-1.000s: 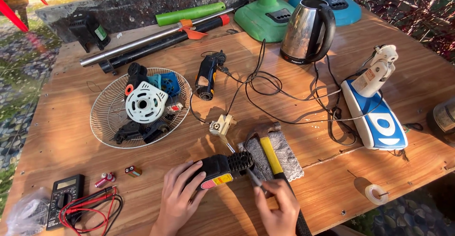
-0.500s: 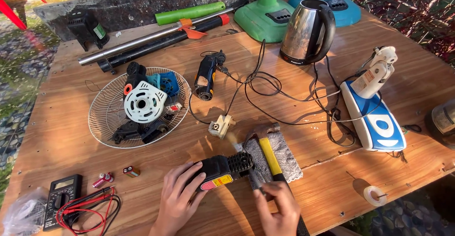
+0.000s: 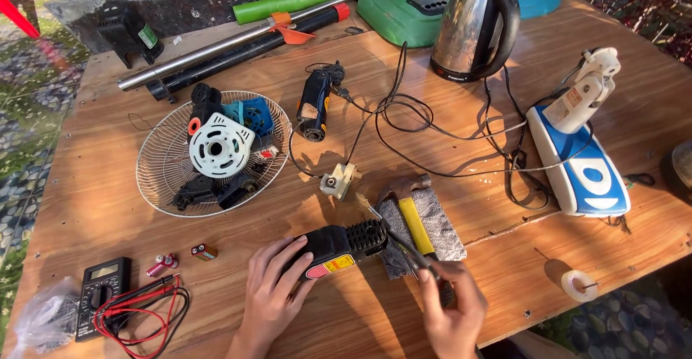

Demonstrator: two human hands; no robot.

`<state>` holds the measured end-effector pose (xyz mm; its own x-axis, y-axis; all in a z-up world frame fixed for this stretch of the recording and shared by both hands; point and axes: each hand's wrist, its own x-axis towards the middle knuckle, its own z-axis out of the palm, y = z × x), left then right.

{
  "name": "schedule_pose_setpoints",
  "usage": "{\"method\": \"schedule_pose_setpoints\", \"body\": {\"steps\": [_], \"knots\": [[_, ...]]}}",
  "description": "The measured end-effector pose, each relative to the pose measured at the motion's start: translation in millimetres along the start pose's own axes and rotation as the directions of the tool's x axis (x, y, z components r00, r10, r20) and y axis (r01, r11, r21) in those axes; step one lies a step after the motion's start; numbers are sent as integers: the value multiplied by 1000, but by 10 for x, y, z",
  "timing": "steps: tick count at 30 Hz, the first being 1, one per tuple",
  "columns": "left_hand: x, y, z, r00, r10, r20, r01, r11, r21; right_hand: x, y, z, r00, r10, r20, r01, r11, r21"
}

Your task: Cleaning a black plastic casing with a brush and tapping it with a hammer on a wooden workbench.

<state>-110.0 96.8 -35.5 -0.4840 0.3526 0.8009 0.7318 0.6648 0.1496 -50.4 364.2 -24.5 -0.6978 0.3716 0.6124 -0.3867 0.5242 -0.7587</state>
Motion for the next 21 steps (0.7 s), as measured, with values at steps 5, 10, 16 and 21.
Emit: {"method": "schedule_pose_setpoints", "body": {"steps": [5,10,16,21], "knots": [[22,28,17,1000,19,-2,-19,998,-58,-78,-196,87,995,-33,98,24,996,89],[39,56,4,999,31,-6,-31,999,-19,-17,-78,27,998,-25,-64,26,1000,13],[82,70,-31,999,33,-8,-34,997,-74,33,-201,49,993,-115,1,115,993,-34],[24,15,13,999,23,-31,-24,999,-29,-100,-189,135,991,-85,-102,81,996,-39]]}}
